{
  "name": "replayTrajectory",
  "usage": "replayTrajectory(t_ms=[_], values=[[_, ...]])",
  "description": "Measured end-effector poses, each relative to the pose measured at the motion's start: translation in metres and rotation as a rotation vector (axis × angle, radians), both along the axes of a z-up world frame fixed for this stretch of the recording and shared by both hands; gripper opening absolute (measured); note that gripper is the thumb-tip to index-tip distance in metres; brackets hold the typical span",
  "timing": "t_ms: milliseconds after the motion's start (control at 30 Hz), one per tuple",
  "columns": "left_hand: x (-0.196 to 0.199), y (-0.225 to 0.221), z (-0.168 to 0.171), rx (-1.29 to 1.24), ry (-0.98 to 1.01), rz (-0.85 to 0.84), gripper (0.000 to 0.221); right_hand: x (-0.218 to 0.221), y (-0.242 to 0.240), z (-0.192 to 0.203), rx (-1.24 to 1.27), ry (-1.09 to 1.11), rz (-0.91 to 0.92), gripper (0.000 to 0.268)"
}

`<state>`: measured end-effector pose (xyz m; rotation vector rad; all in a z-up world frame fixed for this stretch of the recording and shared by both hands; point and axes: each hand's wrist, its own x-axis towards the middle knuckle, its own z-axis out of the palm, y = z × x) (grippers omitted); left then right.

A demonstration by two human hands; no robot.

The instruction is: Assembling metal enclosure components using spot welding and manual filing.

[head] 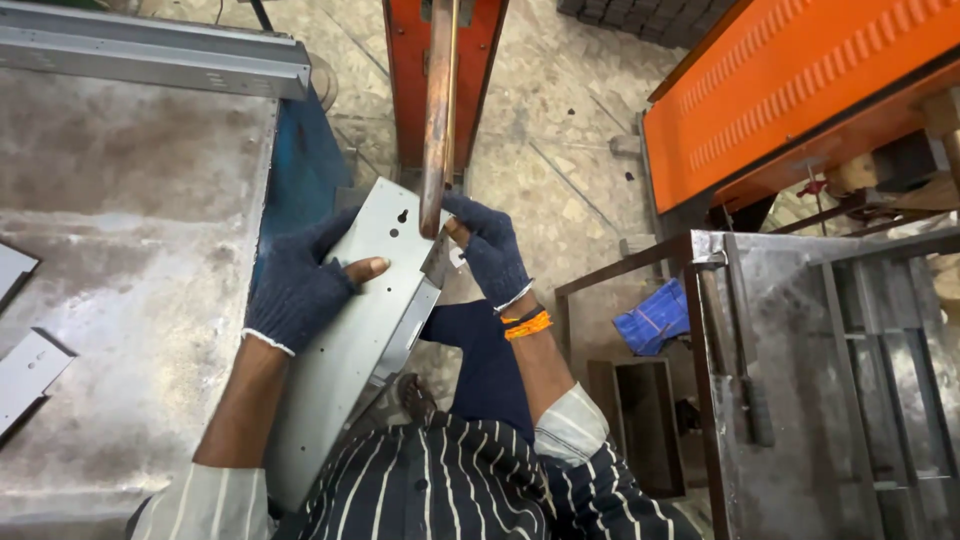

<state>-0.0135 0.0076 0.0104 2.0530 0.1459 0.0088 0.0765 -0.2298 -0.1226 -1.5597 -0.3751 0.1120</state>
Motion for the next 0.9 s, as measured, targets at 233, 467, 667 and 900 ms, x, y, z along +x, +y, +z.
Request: replayTrajectory(t_ms=[233, 467, 667, 900], values=[[-0.006, -0.006, 0.015, 0.072, 0.052, 0.027, 0.067, -0.011, 0.007, 0.014, 0.14, 0.007, -0.014, 0.035], [-0.008, -0.006, 0.007, 0.138, -0.004, 0.019, 0.065, -0.019, 0.013, 0.018, 0.119, -0.072, -0.053, 0.028], [-0.007, -0.005, -0.002, 0.053, 0.019, 0.036, 0.067, -0.043, 0.006, 0.053, 0.019, -0.175, 0.042, 0.063], [-0.008, -0.006, -0.004, 0.055, 0.008, 0.038, 0.065, -0.051, 0.025, 0.07, -0.18, -0.319, -0.092, 0.084]])
